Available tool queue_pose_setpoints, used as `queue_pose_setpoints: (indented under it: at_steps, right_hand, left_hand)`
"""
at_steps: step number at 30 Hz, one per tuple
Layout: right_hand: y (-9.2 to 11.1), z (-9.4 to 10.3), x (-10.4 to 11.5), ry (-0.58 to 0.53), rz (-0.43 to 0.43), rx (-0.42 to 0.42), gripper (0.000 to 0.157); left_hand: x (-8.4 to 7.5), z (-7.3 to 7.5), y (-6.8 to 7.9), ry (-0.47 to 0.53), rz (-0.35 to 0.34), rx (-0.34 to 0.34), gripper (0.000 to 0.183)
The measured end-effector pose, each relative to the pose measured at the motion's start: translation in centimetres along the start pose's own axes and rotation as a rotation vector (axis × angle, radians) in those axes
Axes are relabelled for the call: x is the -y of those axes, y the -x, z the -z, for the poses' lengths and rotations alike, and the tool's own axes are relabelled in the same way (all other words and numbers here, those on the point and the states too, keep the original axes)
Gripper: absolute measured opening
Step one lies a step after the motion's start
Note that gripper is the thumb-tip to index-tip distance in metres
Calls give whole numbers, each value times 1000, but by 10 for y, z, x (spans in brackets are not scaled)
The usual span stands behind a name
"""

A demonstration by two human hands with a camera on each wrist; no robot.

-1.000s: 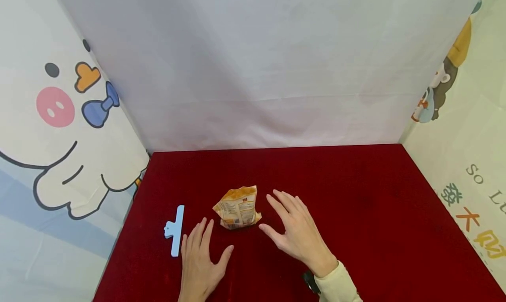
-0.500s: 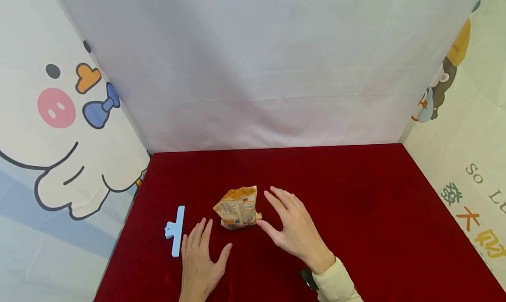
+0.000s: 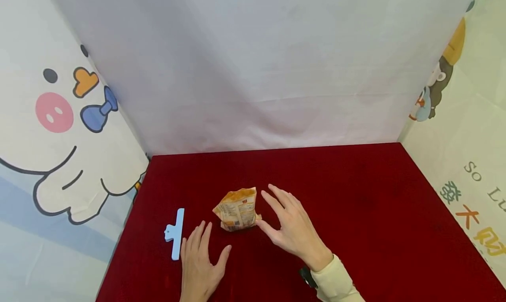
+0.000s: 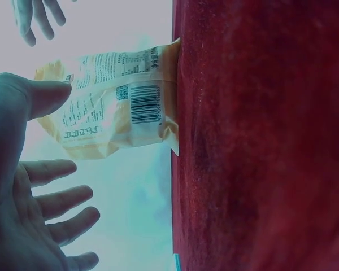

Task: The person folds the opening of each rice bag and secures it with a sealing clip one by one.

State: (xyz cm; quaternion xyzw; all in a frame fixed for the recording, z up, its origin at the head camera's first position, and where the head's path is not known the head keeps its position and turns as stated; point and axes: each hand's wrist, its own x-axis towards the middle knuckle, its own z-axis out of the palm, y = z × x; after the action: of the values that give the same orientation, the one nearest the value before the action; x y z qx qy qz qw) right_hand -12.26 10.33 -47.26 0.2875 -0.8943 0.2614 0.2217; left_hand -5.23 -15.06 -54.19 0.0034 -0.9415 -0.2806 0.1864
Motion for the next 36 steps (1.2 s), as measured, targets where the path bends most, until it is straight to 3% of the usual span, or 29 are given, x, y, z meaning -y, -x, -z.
queue_pose_setpoints:
  at_steps: [10,36]
  right_hand:
    - [-4,-3,0,-1,16,-30,70]
    - [-24,-3,1,18,63,15,70]
  left_hand:
    - [1,1,-1,-3,-4,-11,75]
    - [1,0,-1,14,-24,-39,73]
